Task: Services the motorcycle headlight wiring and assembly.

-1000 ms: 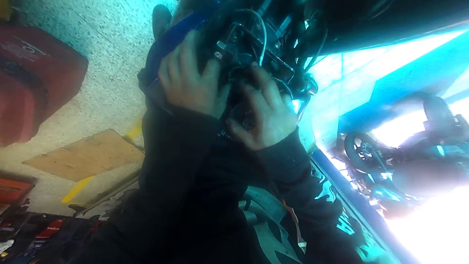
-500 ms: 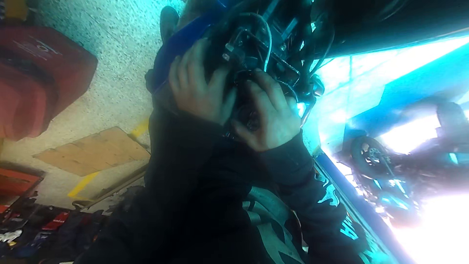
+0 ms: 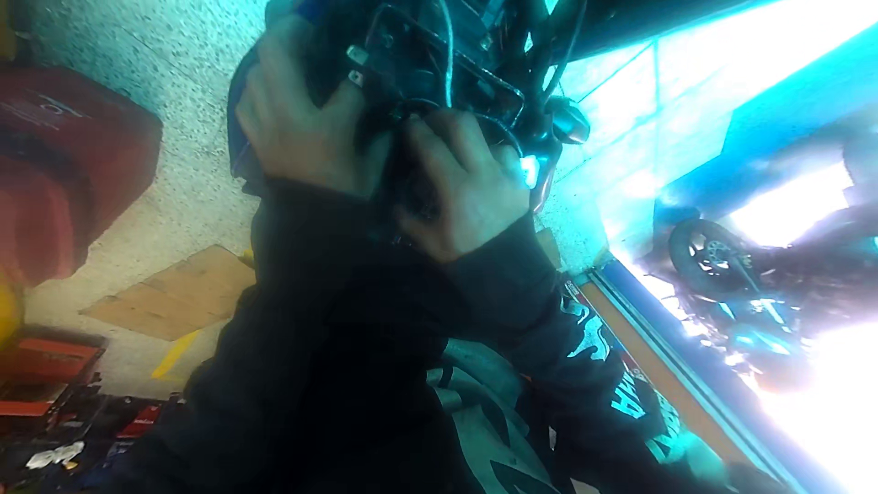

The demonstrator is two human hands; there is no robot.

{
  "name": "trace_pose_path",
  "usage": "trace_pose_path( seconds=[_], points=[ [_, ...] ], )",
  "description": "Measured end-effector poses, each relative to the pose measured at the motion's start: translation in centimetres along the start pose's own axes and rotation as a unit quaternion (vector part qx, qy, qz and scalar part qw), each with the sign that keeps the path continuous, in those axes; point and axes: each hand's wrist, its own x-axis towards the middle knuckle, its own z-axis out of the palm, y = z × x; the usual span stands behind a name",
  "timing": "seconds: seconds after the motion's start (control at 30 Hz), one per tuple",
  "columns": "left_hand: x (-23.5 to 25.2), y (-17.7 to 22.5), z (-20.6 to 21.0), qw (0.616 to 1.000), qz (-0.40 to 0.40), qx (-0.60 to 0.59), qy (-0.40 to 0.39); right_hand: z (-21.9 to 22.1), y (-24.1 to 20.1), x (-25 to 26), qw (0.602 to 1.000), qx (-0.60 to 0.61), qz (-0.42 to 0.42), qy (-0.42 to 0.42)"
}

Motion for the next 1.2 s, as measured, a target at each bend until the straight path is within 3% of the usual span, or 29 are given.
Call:
trace_pose_path(
  seconds=[0.17, 0.27, 0.37, 0.53, 0.7, 0.83, 0.97, 1.2],
  points=[
    [-0.5, -0.5, 1.1, 0.997, 0.022, -0.022, 0.067, -0.8, -0.9, 1.0, 0.997, -0.019, 0.043, -0.065],
    [-1.5, 0.8, 1.5, 0.996, 0.007, -0.043, 0.083, -0.3, -0.4, 0.8, 0.999, 0.004, 0.040, -0.008],
    [-1.9, 1.9, 1.3, 0.997, 0.006, -0.039, 0.070, -0.9, 0.2, 0.5, 0.998, 0.042, 0.036, -0.021],
    [-1.4, 2.9, 0.1, 0.999, -0.032, -0.010, 0.005, -2.0, 0.2, 1.4, 0.989, 0.029, 0.015, -0.146],
    [-1.4, 2.9, 0.9, 0.998, -0.025, 0.013, 0.056, -3.6, -0.7, 3.7, 0.964, 0.030, 0.066, -0.254],
    [-1.3, 2.7, 1.6, 0.995, -0.020, 0.025, 0.096, -3.8, 0.0, 3.1, 0.970, 0.052, 0.059, -0.229],
    [-0.8, 2.4, 1.2, 0.996, -0.066, 0.018, 0.059, -3.9, -0.3, 3.4, 0.966, 0.045, 0.066, -0.245],
    [-2.1, 1.4, 1.2, 0.994, -0.011, -0.068, 0.080, -3.6, -1.4, 3.3, 0.976, 0.003, 0.118, -0.184]
  ],
)
